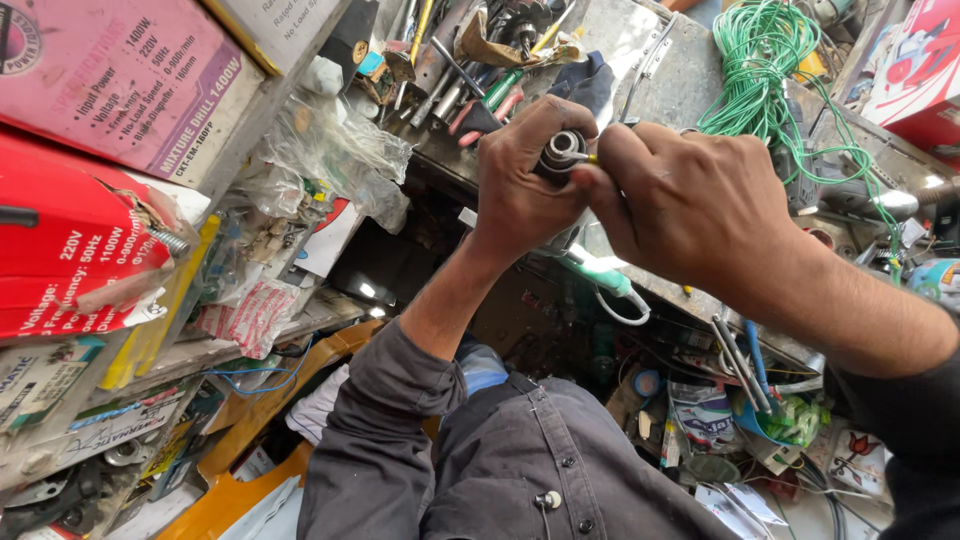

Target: The person holds a power drill and works on its chuck, using a screwdriver to turn and loosen components inside the chuck, then picks up pliers and a wrench to grip and adjust parts of the drill. They repeatedly reposition the drill on the cluttered workbench while manipulating its parts by hand.

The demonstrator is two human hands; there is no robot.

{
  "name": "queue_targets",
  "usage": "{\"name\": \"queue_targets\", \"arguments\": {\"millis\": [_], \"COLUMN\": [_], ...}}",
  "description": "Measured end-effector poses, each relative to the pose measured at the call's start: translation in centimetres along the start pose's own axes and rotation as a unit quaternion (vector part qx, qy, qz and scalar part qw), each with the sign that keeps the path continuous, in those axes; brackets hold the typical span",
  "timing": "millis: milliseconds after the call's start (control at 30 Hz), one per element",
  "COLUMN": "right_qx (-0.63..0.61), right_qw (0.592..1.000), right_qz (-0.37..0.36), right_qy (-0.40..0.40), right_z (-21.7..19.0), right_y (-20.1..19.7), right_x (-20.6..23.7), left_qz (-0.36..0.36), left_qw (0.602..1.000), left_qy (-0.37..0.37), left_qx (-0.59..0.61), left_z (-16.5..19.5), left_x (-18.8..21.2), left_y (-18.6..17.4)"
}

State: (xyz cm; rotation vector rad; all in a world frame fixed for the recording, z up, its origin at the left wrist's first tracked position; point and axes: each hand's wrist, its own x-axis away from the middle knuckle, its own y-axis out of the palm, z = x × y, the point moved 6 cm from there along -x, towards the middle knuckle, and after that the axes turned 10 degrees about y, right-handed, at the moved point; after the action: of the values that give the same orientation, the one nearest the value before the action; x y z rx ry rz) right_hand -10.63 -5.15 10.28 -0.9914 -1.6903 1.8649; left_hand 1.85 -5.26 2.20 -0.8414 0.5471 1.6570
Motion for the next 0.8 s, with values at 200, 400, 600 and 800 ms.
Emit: {"name": "queue_targets", "arguments": {"millis": [200, 400, 600, 800], "right_qx": [0.045, 0.041, 0.038, 0.090], "right_qw": [0.998, 0.997, 0.996, 0.963], "right_qz": [-0.044, -0.060, -0.073, -0.228], "right_qy": [0.014, 0.014, 0.017, 0.109], "right_z": [0.0, 0.1, -0.3, 0.3], "right_y": [-0.3, -0.7, -1.2, 0.5], "right_x": [-0.1, -0.5, -0.7, -0.4], "left_qz": [-0.009, -0.010, -0.009, -0.005], "left_qw": [1.000, 1.000, 1.000, 1.000], "left_qy": [-0.003, -0.008, -0.013, 0.000], "left_qx": [0.007, 0.012, 0.016, 0.009], "left_z": [0.3, 0.5, 0.3, 0.3], "left_x": [-0.1, -0.3, -0.1, 0.0], "left_y": [-0.1, -0.3, 0.0, -0.1]}}
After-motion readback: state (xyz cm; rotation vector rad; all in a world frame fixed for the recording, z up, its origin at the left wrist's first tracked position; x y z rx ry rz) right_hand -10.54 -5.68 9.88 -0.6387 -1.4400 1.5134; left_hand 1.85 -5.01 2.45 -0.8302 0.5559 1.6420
